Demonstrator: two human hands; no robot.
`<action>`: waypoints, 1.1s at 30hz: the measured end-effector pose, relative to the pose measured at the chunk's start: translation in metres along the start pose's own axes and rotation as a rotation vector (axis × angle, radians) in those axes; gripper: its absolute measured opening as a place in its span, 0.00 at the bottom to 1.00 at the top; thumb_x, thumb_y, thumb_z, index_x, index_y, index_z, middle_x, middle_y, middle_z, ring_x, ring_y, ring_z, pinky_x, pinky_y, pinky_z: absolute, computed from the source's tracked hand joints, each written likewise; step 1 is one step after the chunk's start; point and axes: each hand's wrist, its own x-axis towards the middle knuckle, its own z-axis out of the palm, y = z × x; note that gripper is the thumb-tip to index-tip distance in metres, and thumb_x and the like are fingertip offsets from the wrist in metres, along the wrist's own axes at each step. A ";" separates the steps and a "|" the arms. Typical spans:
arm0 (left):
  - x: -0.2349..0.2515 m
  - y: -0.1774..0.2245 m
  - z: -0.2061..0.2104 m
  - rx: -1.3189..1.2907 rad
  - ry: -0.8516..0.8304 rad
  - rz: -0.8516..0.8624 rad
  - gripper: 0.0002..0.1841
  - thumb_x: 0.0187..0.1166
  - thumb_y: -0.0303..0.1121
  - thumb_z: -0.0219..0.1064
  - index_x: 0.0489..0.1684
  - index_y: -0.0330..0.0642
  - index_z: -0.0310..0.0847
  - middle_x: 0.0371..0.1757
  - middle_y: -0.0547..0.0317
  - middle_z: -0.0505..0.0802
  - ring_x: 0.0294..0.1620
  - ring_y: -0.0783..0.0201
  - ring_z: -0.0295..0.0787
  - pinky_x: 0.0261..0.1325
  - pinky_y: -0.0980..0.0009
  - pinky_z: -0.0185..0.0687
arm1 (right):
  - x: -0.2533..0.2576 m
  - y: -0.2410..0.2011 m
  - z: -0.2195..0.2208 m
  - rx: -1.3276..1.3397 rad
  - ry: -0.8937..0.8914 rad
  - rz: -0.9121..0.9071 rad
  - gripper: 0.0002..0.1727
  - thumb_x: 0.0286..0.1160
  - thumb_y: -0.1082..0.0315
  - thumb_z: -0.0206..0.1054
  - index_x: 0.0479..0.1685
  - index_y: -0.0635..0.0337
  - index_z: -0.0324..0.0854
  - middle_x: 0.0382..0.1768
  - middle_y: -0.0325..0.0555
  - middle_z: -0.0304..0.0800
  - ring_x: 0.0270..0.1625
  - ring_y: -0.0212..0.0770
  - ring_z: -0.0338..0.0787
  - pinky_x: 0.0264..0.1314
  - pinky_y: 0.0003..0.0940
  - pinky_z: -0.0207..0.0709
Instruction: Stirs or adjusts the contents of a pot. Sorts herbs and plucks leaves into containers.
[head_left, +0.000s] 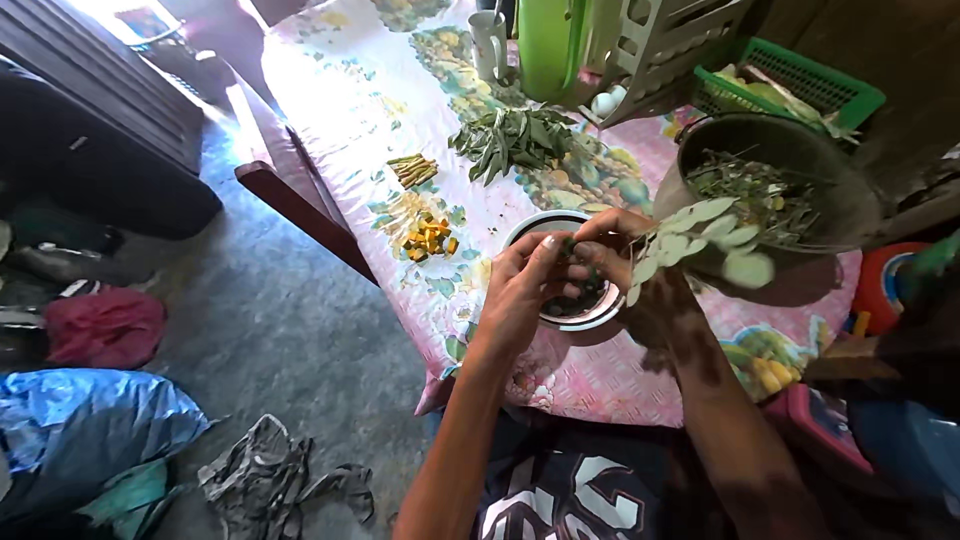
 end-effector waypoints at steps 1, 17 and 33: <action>-0.001 0.000 0.000 0.012 0.011 0.020 0.13 0.91 0.36 0.57 0.61 0.40 0.83 0.46 0.51 0.92 0.37 0.64 0.91 0.41 0.69 0.91 | -0.001 -0.001 0.000 0.007 0.005 0.022 0.10 0.78 0.72 0.69 0.55 0.58 0.84 0.43 0.38 0.89 0.34 0.27 0.85 0.32 0.18 0.81; -0.001 -0.006 -0.002 0.182 0.147 0.225 0.08 0.83 0.23 0.64 0.56 0.38 0.81 0.45 0.52 0.90 0.35 0.63 0.91 0.41 0.67 0.93 | 0.001 -0.010 -0.004 -0.148 0.019 0.159 0.16 0.84 0.62 0.65 0.66 0.49 0.84 0.49 0.34 0.92 0.29 0.27 0.83 0.23 0.19 0.75; 0.000 -0.010 0.002 0.257 0.153 0.250 0.09 0.86 0.26 0.61 0.57 0.37 0.84 0.42 0.52 0.91 0.32 0.64 0.89 0.37 0.70 0.90 | -0.015 0.020 -0.010 -0.076 0.008 0.142 0.14 0.80 0.63 0.68 0.61 0.49 0.86 0.46 0.36 0.92 0.30 0.28 0.85 0.22 0.21 0.78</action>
